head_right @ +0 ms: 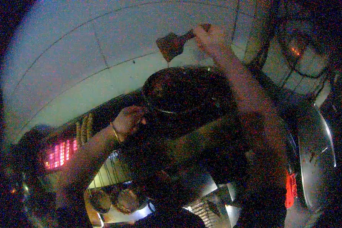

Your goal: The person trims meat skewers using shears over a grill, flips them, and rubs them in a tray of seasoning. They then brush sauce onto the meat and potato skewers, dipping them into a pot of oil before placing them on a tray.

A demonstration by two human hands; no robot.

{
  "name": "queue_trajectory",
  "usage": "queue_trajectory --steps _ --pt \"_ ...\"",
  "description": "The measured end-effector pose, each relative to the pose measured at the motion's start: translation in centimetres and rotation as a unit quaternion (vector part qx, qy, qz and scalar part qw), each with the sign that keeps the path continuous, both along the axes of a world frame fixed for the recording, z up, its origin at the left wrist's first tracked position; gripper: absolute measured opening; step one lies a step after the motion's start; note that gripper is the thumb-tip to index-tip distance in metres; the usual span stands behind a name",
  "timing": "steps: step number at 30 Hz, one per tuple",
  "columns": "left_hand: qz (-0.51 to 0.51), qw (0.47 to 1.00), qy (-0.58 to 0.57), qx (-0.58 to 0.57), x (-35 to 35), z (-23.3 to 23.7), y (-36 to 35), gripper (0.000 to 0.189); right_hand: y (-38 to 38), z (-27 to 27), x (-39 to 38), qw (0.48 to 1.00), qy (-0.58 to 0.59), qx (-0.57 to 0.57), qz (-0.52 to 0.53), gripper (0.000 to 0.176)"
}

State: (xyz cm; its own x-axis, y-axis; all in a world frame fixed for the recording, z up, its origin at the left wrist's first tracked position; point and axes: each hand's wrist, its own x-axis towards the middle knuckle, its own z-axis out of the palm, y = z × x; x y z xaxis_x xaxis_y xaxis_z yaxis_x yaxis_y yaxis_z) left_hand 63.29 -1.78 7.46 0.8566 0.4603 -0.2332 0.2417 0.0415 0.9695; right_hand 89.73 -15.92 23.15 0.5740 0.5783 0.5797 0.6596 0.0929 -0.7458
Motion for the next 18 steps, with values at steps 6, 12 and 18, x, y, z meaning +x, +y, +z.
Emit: queue_trajectory --steps 6,12,18 --pt "-0.017 0.999 -0.012 0.033 -0.5 0.7 -1.0 0.016 -0.3 0.3 -1.9 0.999 -0.031 0.022 0.004 0.03" --pt "-0.024 0.995 -0.033 0.088 -0.1 0.2 -1.6 0.014 -1.7 0.6 -3.2 0.997 -0.076 0.006 -0.03 0.031" --pt "-0.031 0.996 -0.056 0.054 -0.6 1.0 -3.0 0.017 -3.2 0.6 -5.6 0.993 -0.084 0.004 -0.081 0.035"
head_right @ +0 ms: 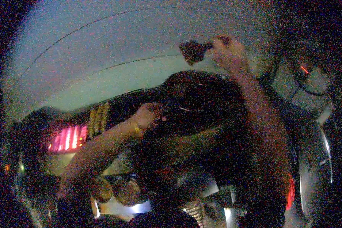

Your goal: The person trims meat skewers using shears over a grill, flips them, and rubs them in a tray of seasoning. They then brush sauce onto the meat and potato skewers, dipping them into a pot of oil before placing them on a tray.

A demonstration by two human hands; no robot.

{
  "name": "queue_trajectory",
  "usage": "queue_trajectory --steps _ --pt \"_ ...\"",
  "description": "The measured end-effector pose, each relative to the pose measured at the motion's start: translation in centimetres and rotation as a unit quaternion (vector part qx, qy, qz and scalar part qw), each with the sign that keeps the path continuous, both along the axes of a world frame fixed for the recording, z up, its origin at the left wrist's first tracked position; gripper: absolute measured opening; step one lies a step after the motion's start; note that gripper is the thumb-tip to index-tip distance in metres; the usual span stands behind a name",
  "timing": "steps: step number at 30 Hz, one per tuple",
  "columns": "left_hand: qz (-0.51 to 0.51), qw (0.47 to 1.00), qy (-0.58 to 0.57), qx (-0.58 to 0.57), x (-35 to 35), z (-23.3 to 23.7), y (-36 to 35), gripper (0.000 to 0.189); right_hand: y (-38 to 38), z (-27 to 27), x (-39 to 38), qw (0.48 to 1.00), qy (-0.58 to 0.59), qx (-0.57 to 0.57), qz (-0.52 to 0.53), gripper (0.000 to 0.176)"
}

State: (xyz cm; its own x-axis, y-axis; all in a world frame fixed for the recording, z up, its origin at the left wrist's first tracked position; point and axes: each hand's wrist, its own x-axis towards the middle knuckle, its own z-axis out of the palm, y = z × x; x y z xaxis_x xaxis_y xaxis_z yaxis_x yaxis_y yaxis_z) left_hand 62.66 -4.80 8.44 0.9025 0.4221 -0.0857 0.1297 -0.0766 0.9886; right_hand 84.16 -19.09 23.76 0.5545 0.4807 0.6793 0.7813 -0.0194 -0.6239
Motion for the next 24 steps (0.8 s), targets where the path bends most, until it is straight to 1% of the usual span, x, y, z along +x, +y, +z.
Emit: queue_trajectory --steps 1,2,3,4,5,6,7,9,10,11,12,13,15,16,17,18,20,21,23,24 --pt "0.017 1.0 -0.011 -0.013 0.1 -0.4 -1.1 0.018 -1.2 0.2 0.3 0.999 0.021 -0.027 -0.005 0.036" --pt "0.049 0.996 -0.036 -0.064 0.5 -0.7 -1.6 0.021 -0.7 -0.1 0.5 0.998 0.029 -0.035 -0.04 0.037" --pt "0.048 0.995 -0.033 -0.081 0.5 -1.2 -1.3 0.021 -0.3 -0.4 0.7 0.996 0.037 -0.044 -0.075 0.037" --pt "0.065 0.99 -0.012 -0.123 -0.6 0.2 -2.1 0.022 -0.3 -1.8 2.7 0.999 0.022 0.026 0.041 0.035" --pt "0.037 0.997 -0.053 -0.037 0.5 -1.3 0.5 0.018 0.7 -1.5 1.8 0.997 -0.067 0.026 0.023 0.031" --pt "0.087 0.986 -0.061 -0.131 -2.1 1.1 -1.3 0.016 0.6 -2.9 4.9 0.977 -0.211 -0.002 -0.024 0.031" --pt "0.089 0.981 -0.102 -0.136 -4.0 1.5 -1.4 0.014 0.5 -3.6 4.5 0.986 -0.165 0.003 0.013 0.03" --pt "0.149 0.964 -0.148 -0.163 -10.5 3.1 -1.9 0.012 -1.0 -6.2 6.4 0.966 -0.235 -0.104 -0.031 0.034" --pt "0.168 0.955 -0.17 -0.174 -13.9 3.6 -2.5 0.012 -2.5 -8.6 10.2 0.952 -0.249 -0.177 -0.033 0.036" --pt "0.224 0.95 -0.184 -0.114 -17.5 3.0 -2.4 0.013 -4.0 -10.9 12.5 0.932 -0.263 -0.249 -0.039 0.039" --pt "0.273 0.939 -0.2 -0.067 -21.7 1.0 3.3 0.014 -1.0 -11.4 7.8 0.911 -0.27 -0.305 -0.068 0.042" --pt "0.287 0.924 -0.242 -0.076 -25.5 0.0 4.4 0.019 -1.8 -11.6 3.8 0.891 -0.274 -0.35 -0.097 0.045" --pt "0.381 0.919 -0.1 0.007 -34.1 -1.7 5.6 0.023 -1.1 -13.9 1.7 0.879 -0.247 -0.402 -0.065 0.046" --pt "0.418 0.908 -0.024 0.038 -38.4 -2.6 6.3 0.025 -2.0 -13.9 -0.4 0.888 -0.241 -0.383 -0.077 0.046" --pt "0.43 0.901 -0.008 0.053 -41.1 -5.0 7.1 0.025 -2.9 -13.7 -3.5 0.896 -0.236 -0.364 -0.089 0.047" --pt "0.444 0.896 0.02 -0.011 -42.5 -4.3 6.1 0.025 -3.5 -13.5 -5.9 0.904 -0.231 -0.347 -0.101 0.048" --pt "0.428 0.901 0.029 -0.063 -44.5 -6.0 7.6 0.026 -1.9 -14.7 -7.9 0.923 -0.186 -0.317 -0.116 0.048" --pt "0.439 0.894 0.044 -0.072 -44.8 -6.6 8.1 0.023 -1.5 -15.3 -8.8 0.932 -0.162 -0.3 -0.125 0.048" --pt "0.457 0.882 0.074 -0.089 -44.4 -6.7 8.7 0.02 -1.1 -15.3 -11.7 0.934 -0.21 -0.287 -0.026 0.045" --pt "0.443 0.89 0.056 -0.094 -44.5 -7.1 9.2 0.019 -1.1 -15.3 -13.0 0.931 -0.232 -0.279 0.023 0.044"
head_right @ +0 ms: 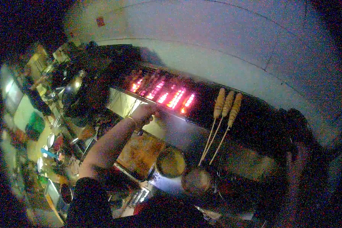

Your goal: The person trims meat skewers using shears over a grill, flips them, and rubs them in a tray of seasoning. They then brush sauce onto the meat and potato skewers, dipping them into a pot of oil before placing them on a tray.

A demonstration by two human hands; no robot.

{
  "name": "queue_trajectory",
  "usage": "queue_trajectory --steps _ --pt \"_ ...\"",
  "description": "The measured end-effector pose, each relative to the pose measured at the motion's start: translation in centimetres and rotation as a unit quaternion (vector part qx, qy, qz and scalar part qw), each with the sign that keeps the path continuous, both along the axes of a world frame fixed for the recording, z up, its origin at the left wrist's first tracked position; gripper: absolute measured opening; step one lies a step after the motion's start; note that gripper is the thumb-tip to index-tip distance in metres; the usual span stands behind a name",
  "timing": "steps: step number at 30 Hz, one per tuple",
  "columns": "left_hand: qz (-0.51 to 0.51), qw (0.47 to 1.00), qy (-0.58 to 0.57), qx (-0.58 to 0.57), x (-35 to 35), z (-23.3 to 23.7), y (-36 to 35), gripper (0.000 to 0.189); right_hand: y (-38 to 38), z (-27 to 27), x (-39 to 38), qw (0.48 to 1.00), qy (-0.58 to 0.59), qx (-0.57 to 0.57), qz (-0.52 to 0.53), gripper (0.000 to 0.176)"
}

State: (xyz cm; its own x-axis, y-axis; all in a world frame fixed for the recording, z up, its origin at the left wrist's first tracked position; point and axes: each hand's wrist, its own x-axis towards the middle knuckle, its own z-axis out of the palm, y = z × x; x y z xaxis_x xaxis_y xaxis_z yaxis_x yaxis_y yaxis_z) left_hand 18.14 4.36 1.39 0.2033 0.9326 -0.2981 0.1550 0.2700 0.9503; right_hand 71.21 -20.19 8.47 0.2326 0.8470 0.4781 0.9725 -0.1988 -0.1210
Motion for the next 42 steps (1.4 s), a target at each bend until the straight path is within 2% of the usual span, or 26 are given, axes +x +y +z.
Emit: queue_trajectory --steps 3,6,7,8,10,11,14,15,18,19,21,22,23,24,26,27,28,30,31,32,34,35,38,42 --pt "-0.02 0.999 -0.041 -0.006 -0.6 -1.4 1.3 0.017 -0.4 -0.8 -1.8 1.0 -0.011 0.001 0.006 0.038" --pt "0.013 0.996 0.053 0.072 -1.4 -1.1 1.4 0.019 -1.8 -2.0 -2.3 0.999 -0.028 -0.016 -0.004 0.037" --pt "0.049 0.943 0.232 0.235 -2.2 -1.3 1.3 0.023 -2.5 -2.8 -1.7 1.0 -0.007 -0.016 -0.008 0.038" --pt "0.081 0.83 0.398 0.383 -3.0 -1.4 1.3 0.027 -3.3 -3.8 -0.8 1.0 0.014 -0.016 -0.01 0.039" --pt "0.113 0.708 0.547 0.431 -3.2 1.1 0.0 0.035 -4.3 -4.9 -0.5 0.999 0.044 -0.01 -0.018 0.042" --pt "0.104 0.677 0.618 0.386 -3.6 0.7 0.2 0.049 -4.8 -4.8 -1.1 0.998 0.052 -0.004 -0.022 0.043" --pt "0.088 0.686 0.684 0.232 -2.5 -0.7 0.5 0.06 -5.8 -6.1 -1.1 0.998 0.04 0.043 -0.012 0.043" --pt "0.059 0.674 0.711 0.195 -1.8 -0.3 0.1 0.065 -6.0 -6.6 -1.0 0.997 0.03 0.065 -0.006 0.043" --pt "0.061 0.691 0.701 0.166 -2.2 -1.6 1.4 0.059 -6.8 -7.5 -0.3 0.995 0.027 -0.004 -0.097 0.043" --pt "0.07 0.696 0.689 0.191 -3.7 -3.5 3.0 0.051 -7.2 -7.7 0.1 0.999 -0.003 0.023 -0.041 0.044" --pt "0.017 0.747 0.64 0.178 -4.3 -0.5 2.1 0.044 -7.8 -7.7 0.5 0.993 -0.064 0.076 0.069 0.046" --pt "-0.012 0.771 0.613 0.173 -4.7 0.6 2.1 0.041 -8.5 -7.3 0.1 0.997 -0.046 0.044 0.035 0.046" --pt "0.012 0.787 0.595 0.165 -6.4 -2.2 4.8 0.034 -9.1 -6.5 -1.1 1.0 -0.028 0.012 -0.001 0.045" --pt "0.013 0.805 0.561 0.195 -7.2 -2.0 5.0 0.03 -9.5 -6.0 -2.0 0.999 -0.011 -0.017 -0.038 0.044" --pt "-0.025 0.872 0.399 0.284 -8.4 -1.3 4.7 0.027 -11.7 -10.1 -0.4 0.99 -0.032 0.058 -0.125 0.041" --pt "0.014 0.977 0.193 0.091 -8.5 -0.5 4.1 0.025 -12.1 -10.7 -1.1 0.985 -0.033 0.078 -0.15 0.04" --pt "-0.014 0.998 -0.046 0.041 -9.2 -1.2 4.1 0.025 -12.4 -11.0 -2.0 0.979 -0.032 0.097 -0.175 0.038" --pt "-0.024 0.974 -0.22 -0.051 -9.8 -1.8 4.3 0.031 -12.9 -9.2 -7.1 0.977 -0.011 0.095 -0.19 0.036" --pt "-0.06 0.939 -0.316 -0.12 -10.5 -2.8 5.1 0.033 -13.1 -9.2 -8.5 0.982 -0.005 0.11 -0.156 0.036" --pt "-0.074 0.921 -0.366 -0.114 -10.8 -4.3 5.7 0.031 -13.4 -9.3 -10.0 0.985 0.0 0.123 -0.124 0.036" --pt "-0.056 0.909 -0.389 -0.142 -10.2 -3.8 5.2 0.022 -13.4 -9.3 -13.0 0.988 0.015 0.136 -0.071 0.034" --pt "-0.1 0.874 -0.44 -0.182 -10.6 -5.1 6.0 0.02 -12.5 -8.9 -15.3 0.989 0.026 0.134 -0.051 0.033" --pt "-0.139 0.87 -0.433 -0.189 -11.9 -7.4 7.2 0.023 -8.3 -7.6 -23.3 0.99 0.087 0.113 0.0 0.029" --pt "-0.133 0.914 -0.361 -0.128 -12.9 -6.3 6.8 0.03 -2.3 -7.0 -34.2 0.973 0.198 0.062 0.101 0.025"
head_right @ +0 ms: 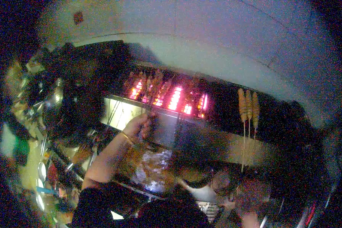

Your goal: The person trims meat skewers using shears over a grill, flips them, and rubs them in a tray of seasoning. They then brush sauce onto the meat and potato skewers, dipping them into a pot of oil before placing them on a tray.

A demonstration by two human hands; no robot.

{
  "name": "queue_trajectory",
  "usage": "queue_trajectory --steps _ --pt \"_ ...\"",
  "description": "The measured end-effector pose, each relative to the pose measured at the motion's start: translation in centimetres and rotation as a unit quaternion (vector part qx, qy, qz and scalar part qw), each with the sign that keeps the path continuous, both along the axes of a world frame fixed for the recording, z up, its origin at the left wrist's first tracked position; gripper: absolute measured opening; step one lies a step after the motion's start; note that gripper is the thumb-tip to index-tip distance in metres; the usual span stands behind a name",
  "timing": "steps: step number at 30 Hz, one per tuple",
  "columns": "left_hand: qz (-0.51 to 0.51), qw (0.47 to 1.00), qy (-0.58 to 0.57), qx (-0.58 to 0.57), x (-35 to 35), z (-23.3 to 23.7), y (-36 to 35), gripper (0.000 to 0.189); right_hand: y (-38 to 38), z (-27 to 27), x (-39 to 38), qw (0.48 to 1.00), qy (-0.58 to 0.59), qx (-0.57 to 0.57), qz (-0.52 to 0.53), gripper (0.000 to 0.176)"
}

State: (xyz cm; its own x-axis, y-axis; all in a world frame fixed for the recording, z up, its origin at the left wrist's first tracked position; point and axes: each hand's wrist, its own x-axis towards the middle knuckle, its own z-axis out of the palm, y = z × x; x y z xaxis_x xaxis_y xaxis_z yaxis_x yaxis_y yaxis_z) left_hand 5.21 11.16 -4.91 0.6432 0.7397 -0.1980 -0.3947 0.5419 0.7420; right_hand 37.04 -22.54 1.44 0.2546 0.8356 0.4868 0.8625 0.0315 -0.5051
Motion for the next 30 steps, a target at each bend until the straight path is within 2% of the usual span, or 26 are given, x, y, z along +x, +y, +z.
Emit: queue_trajectory --steps 2,3,5,6,7,9,10,14,16,19,21,22,23,25,28,30 --pt "-0.001 0.998 0.053 0.043 -0.3 0.1 0.3 0.035 3.2 -0.5 -4.5 0.997 0.053 -0.025 0.05 0.022" --pt "-0.006 0.996 0.058 0.065 -0.5 -0.2 0.4 0.038 4.0 -2.6 -5.4 0.979 0.183 -0.093 0.01 0.022" --pt "-0.01 0.992 0.067 0.109 -0.9 -0.6 -0.3 0.042 8.4 -2.5 -8.1 0.994 0.071 -0.031 0.074 0.022" --pt "0.001 0.996 0.033 0.082 -1.1 -0.8 -0.7 0.044 9.6 -3.9 -8.6 0.969 0.233 -0.063 0.056 0.025" --pt "0.014 0.998 0.001 0.056 -1.3 -1.1 -1.2 0.046 10.5 -4.9 -9.1 0.915 0.39 -0.092 0.038 0.029" --pt "0.047 0.998 -0.047 0.007 -1.5 -1.7 -2.3 0.047 13.2 -3.5 -11.3 0.858 0.504 -0.099 0.034 0.039" --pt "0.068 0.996 -0.061 -0.015 -1.6 -1.9 -2.8 0.046 14.7 -2.7 -12.3 0.823 0.558 -0.1 0.033 0.044" --pt "0.193 0.968 -0.116 -0.109 -1.7 -2.2 -7.0 0.039 20.2 -2.2 -14.2 0.748 0.643 -0.16 0.048 0.056" --pt "0.206 0.957 -0.143 -0.147 -1.8 -4.4 -9.7 0.028 22.5 -2.0 -14.9 0.701 0.683 -0.195 0.059 0.06" --pt "0.223 0.951 -0.124 -0.176 -1.9 -8.1 -14.2 0.023 23.7 -0.7 -15.4 0.799 0.555 -0.231 0.005 0.062" --pt "0.224 0.952 -0.084 -0.192 -2.5 -10.4 -17.0 0.025 24.7 -5.3 -13.0 0.932 0.354 -0.078 0.017 0.064" --pt "0.228 0.951 -0.064 -0.199 -3.0 -11.3 -18.1 0.026 24.9 -7.0 -12.1 0.971 0.24 -0.004 0.022 0.065" --pt "0.212 0.953 -0.046 -0.212 -3.6 -12.0 -18.9 0.027 24.2 -5.8 -11.9 0.993 0.111 -0.039 -0.012 0.062" --pt "0.188 0.953 -0.013 -0.237 -4.6 -13.0 -20.1 0.028 23.5 -1.7 -11.5 0.979 -0.15 -0.114 -0.071 0.056" --pt "0.203 0.962 0.034 -0.18 -5.7 -13.9 -20.3 0.029 24.6 -0.5 -10.3 0.884 -0.3 -0.328 -0.144 0.044" --pt "0.232 0.951 -0.013 -0.206 -6.0 -10.3 -20.0 0.027 24.5 -0.9 -9.3 0.904 -0.305 -0.265 -0.137 0.032"
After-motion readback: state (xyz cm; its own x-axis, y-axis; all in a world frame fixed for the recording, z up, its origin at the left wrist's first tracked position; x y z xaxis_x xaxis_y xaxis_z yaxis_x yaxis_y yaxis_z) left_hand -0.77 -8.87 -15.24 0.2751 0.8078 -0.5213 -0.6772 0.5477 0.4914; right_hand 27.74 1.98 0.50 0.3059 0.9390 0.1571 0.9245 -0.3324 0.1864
